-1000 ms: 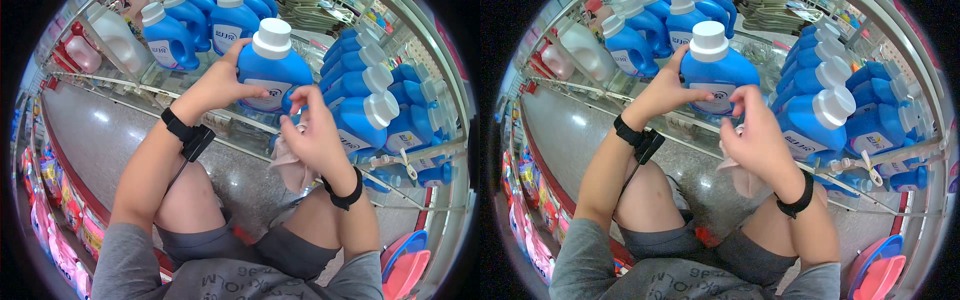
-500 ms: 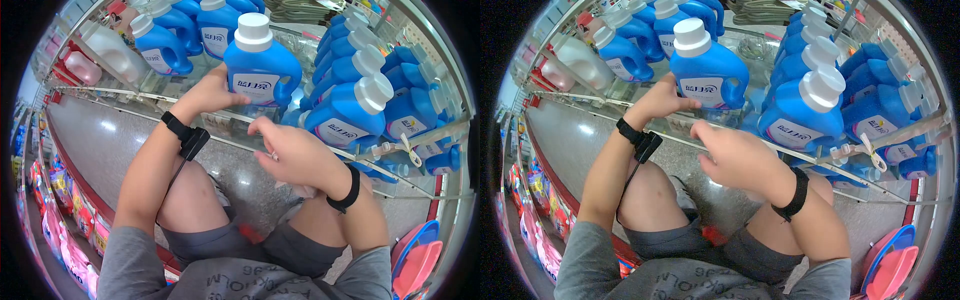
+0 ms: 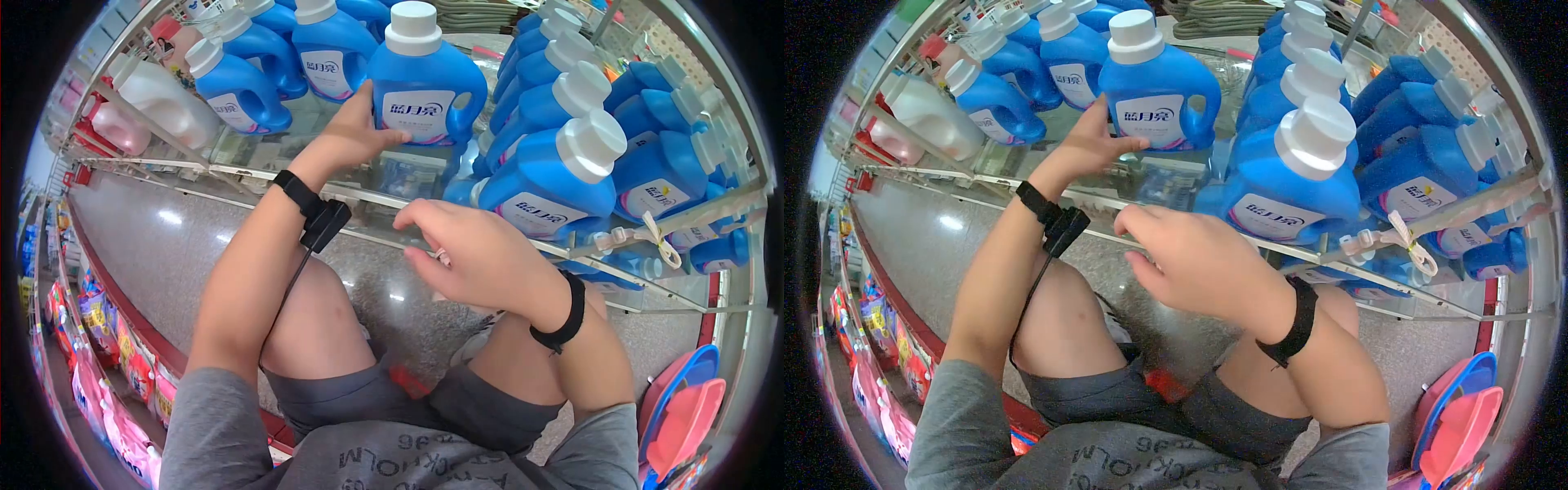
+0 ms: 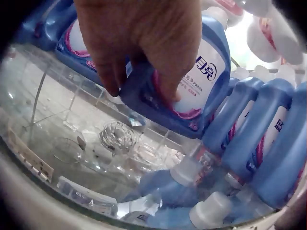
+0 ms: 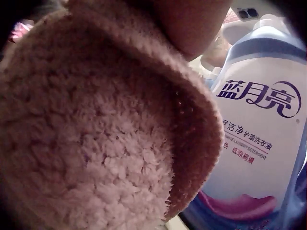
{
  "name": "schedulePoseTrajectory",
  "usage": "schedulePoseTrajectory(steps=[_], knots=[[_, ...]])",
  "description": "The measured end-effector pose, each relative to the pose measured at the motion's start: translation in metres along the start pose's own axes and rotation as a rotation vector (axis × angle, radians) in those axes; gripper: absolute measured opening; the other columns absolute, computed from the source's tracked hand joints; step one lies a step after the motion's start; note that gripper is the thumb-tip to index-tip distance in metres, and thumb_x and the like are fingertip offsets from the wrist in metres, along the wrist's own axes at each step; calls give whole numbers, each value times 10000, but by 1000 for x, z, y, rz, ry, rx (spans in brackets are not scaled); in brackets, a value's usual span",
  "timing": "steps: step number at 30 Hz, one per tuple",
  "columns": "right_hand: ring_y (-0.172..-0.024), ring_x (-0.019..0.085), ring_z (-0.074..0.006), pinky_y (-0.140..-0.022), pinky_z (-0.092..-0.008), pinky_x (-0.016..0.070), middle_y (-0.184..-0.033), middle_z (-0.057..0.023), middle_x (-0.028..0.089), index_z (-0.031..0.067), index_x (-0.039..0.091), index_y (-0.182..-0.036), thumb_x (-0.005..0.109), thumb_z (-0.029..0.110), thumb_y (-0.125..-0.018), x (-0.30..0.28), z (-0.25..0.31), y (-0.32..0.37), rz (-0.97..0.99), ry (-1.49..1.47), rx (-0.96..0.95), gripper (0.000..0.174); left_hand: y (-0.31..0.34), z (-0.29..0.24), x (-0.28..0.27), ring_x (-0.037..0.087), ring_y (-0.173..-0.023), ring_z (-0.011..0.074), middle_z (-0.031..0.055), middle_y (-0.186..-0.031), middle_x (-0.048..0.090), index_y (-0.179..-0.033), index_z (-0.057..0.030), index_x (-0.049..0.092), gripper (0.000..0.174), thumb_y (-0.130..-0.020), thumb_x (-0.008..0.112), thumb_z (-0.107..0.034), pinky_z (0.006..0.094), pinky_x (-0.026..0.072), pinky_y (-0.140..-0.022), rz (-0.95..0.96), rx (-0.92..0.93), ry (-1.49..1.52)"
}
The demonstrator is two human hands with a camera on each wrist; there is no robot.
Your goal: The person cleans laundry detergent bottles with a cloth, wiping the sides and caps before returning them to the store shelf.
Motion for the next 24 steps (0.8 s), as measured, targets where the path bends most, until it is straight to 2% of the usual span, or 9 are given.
schedulePoseTrajectory(steps=[4,7,13,16,18,20,22,23,24], knots=[[-812,676,-388,-667,-472,530,-962,-157,677,72,585,-1089,666,123,-896,-4,-1,4,-53,-6,-31,216,-16,6,8,599,-1260,306,230,-1327,618,-1428,53,384,775,-827,847,-109,400,475,-1072,-38,57,36],[-793,673,-378,-651,-454,530,-957,-148,673,75,592,-1076,676,124,-891,-7,-1,7,-71,-10,-20,209,-27,7,11,584,-1273,287,201,-1320,636,-1385,10,442,713,-835,863,-156,412,473,-1074,-84,125,66],[-754,674,-362,-644,-446,531,-941,-132,673,77,603,-1052,675,132,-895,-11,0,14,-160,29,-56,181,-41,9,22,542,-1331,305,212,-1396,580,-1458,-3,388,722,-886,808,-134,424,431,-1117,-159,118,65],[-791,670,-354,-662,-433,530,-958,-143,645,76,624,-1061,690,101,-876,-14,-1,17,-204,43,17,198,-46,12,27,542,-1330,320,216,-1422,560,-1483,-3,371,719,-904,782,-117,424,423,-1123,-179,119,117],[-870,652,-366,-704,-436,530,-986,-168,598,70,643,-1093,704,55,-850,-38,9,27,-644,167,-101,250,-47,10,26,547,-1329,340,233,-1417,565,-1488,-4,373,718,-902,775,-104,424,429,-1116,-252,174,42],[-857,609,-337,-681,-404,506,-997,-163,561,43,643,-1118,727,15,-811,-52,15,36,-717,264,-158,319,-48,10,26,546,-1330,358,248,-1412,565,-1490,4,373,718,-904,770,-110,427,430,-1115,-252,157,16],[-802,558,-275,-637,-359,465,-998,-142,562,26,632,-1106,746,11,-790,-72,11,52,-906,309,7,336,-49,10,28,545,-1332,376,262,-1407,565,-1492,13,372,718,-906,766,-117,430,432,-1114,-256,136,-9],[-705,483,-168,-593,-279,392,-1062,-113,546,12,576,-1188,751,-8,-799,-75,-5,59,-951,161,66,427,-48,10,29,544,-1314,407,275,-1394,560,-1458,28,390,687,-900,761,-121,440,441,-1102,-291,122,-40],[-705,483,-168,-593,-279,392,-1062,-113,546,12,576,-1188,751,-8,-799,-77,-4,62,-944,163,63,427,-48,13,29,542,-1297,438,288,-1382,555,-1424,44,408,657,-894,757,-126,449,450,-1090,-327,108,-71]])
Point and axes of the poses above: each hand's wrist, its own y-axis away from the middle knuckle, its own x-axis out of the palm, z = x × y, the point moved 6 cm from there along -y, towards the middle knuckle
